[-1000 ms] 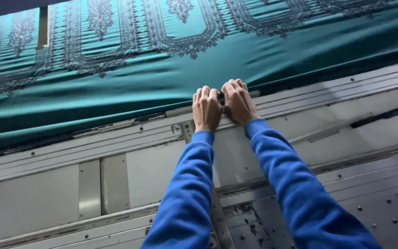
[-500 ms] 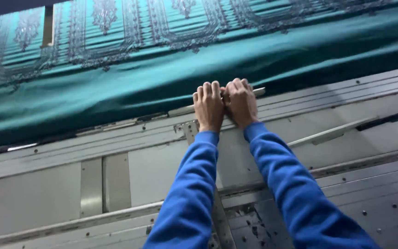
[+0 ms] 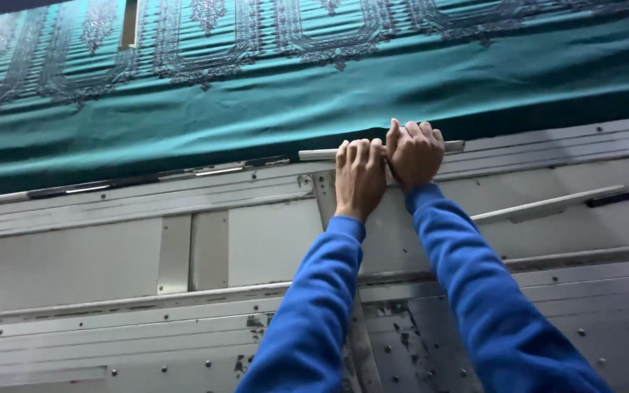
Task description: The person rolls a large piece of green patterned fabric onto a metal bar attached to a machine. They use both hands to guide the fabric and the bar, ensuring it winds evenly along the length of the machine.
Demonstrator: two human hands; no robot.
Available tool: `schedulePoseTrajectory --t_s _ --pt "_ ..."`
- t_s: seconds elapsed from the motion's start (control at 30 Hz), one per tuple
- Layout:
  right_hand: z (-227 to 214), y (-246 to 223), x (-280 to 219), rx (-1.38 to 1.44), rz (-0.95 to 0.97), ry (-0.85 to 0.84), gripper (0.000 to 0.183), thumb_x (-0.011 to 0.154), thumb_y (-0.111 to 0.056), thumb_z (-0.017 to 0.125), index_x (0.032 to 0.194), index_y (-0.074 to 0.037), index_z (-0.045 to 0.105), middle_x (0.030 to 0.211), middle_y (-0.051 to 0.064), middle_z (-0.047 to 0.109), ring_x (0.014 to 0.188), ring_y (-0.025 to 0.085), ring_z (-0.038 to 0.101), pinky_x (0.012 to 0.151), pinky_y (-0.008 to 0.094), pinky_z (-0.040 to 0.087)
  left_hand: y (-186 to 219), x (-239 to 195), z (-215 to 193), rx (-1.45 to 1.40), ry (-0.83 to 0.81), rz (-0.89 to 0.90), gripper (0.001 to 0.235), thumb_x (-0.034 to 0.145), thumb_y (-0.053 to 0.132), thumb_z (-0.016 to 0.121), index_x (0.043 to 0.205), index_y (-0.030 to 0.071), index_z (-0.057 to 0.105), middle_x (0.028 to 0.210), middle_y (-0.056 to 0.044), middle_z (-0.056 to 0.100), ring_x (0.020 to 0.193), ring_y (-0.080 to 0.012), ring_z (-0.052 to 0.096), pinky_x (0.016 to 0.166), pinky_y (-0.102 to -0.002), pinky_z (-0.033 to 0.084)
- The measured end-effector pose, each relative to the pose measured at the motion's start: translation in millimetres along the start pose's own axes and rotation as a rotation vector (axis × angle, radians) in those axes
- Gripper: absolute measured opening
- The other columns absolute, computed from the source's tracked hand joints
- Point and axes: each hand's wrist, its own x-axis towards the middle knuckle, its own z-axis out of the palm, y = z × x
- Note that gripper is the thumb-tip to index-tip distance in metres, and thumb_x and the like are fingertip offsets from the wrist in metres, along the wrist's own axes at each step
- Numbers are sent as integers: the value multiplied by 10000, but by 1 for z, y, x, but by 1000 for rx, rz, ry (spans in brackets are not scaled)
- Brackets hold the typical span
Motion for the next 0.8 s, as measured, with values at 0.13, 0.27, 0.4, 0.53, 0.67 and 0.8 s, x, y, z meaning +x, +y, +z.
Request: schedulePoseTrajectory --t_s 0.13,0.27,0.4,0.53,0.67,0.8 --pt "-36 32 -17 31 -14 -73 412 1019 -331 636 629 -200 622 680 4 549 678 207 606 641 341 506 19 -18 -14 -52 -71 94 276 957 194 612 1226 140 585 1043 -84 593 1088 -278 618 1062 -429 435" --pt "-80 53 -12 187 116 -316 428 1063 -382 642 686 -178 639 701 24 566 745 244 645 697 377 525 51 -36 -24 -120 -167 125 269 943 159 627 1210 180 643 1047 -52 593 1064 -263 616 988 -410 467" --pt "-100 56 9 502 265 -647 374 1063 -378 603 846 -92 710 861 121 677 966 365 682 839 489 558 78 -51 -58 -182 -298 170 301 896 175 715 1186 205 640 1070 -21 591 1074 -221 605 986 -384 466" --pt "-93 23 1 577 64 -747 248 1082 -318 581 1113 -161 769 1198 89 725 1226 312 636 1042 463 496 41 -59 -60 -110 -302 161 206 966 333 626 1130 210 653 1091 -24 593 1121 -213 588 1015 -392 437" --pt "-112 -44 4 629 -88 -833 322 1065 -263 543 1327 -143 688 1383 121 663 1341 334 570 1143 494 451 -29 -62 -83 37 -350 38 283 1030 307 573 1267 160 622 1246 -91 624 1253 -257 580 1038 -404 445" --pt "-129 -122 5 523 -201 -868 477 1092 -292 447 1525 -104 516 1581 128 506 1474 332 445 1237 513 348 -86 -57 -160 34 -537 -164 497 1114 360 416 1515 71 475 1549 -175 486 1457 -312 440 1186 -484 359"
